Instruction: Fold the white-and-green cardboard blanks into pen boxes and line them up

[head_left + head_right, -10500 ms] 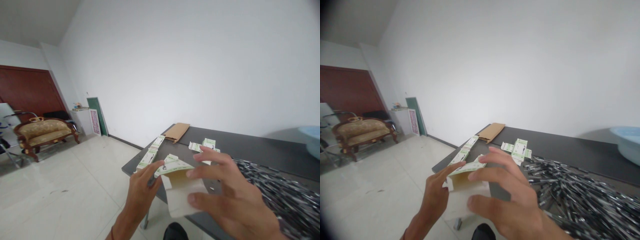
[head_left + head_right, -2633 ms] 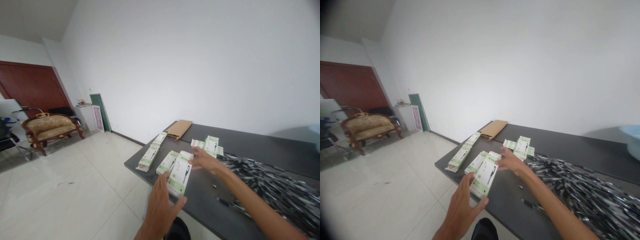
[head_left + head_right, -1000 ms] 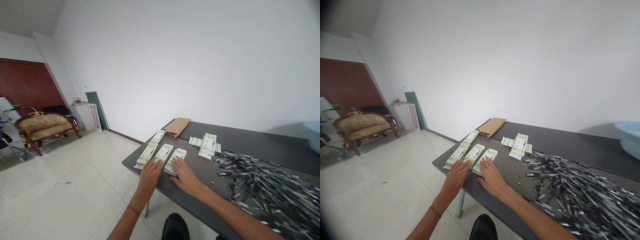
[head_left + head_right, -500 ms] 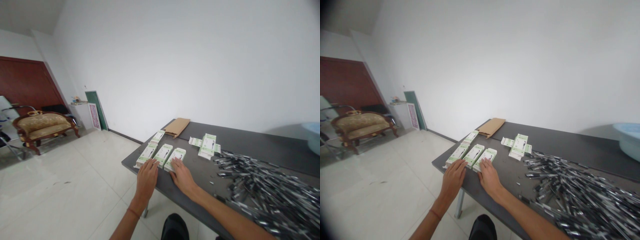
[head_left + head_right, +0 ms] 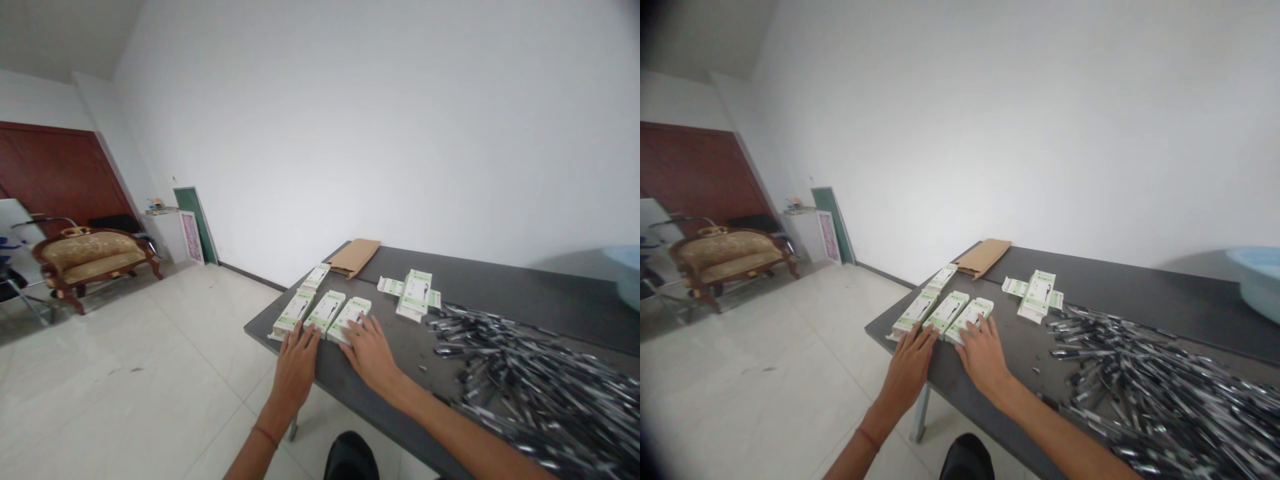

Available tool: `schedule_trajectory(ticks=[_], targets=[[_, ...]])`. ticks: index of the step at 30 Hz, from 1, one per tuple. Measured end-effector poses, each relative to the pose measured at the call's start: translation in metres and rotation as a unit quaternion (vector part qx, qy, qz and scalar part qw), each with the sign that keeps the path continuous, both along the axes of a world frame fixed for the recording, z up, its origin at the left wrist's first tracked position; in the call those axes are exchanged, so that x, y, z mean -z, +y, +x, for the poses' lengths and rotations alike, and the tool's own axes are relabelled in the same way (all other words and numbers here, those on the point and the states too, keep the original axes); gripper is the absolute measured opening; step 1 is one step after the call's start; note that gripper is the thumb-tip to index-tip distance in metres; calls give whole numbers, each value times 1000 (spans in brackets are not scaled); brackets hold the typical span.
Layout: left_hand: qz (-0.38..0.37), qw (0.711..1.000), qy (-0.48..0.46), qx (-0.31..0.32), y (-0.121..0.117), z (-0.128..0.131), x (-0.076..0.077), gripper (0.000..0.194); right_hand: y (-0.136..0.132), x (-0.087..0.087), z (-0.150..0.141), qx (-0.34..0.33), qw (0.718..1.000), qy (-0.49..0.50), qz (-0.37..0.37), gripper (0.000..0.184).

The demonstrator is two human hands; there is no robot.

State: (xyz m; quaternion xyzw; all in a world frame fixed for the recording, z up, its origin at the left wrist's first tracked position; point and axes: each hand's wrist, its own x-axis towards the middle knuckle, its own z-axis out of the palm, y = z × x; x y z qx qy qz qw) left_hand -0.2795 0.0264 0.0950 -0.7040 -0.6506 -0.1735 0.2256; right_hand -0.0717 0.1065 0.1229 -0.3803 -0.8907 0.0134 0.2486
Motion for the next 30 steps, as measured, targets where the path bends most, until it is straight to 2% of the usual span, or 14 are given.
schedule_trajectory(ticks=[9, 13, 15, 17, 20, 22, 24, 27, 30], targets=[[-11, 1000, -13, 16, 16, -8, 0, 45, 3, -3, 4, -9, 999, -23, -33, 32], [3, 1000, -17, 26, 13, -8, -6, 61, 0, -6, 3, -12, 999, -20, -36, 34], [14, 999, -22, 32, 7, -1, -13, 63, 1, -13, 5, -16, 999, -14, -36, 35], [18, 998, -28, 48, -3, 12, -20, 52, 6, -24, 10, -16, 999, -7, -37, 35], [-1, 992, -43, 121, -21, 40, -24, 39, 18, -41, 24, 10, 998, -3, -57, 33], [-15, 983, -51, 175, -30, 57, -20, 33, 29, -48, 34, 31, 996, -14, -88, 29], [-6, 978, -60, 198, -34, 69, -10, 30, 38, -49, 42, 31, 991, -29, -127, 33], [11, 976, -72, 207, -33, 76, 6, 26, 49, -41, 44, 14, 978, -44, -202, 32], [9, 976, -79, 202, -30, 76, 13, 26, 55, -28, 39, 1, 959, -52, -278, 34]])
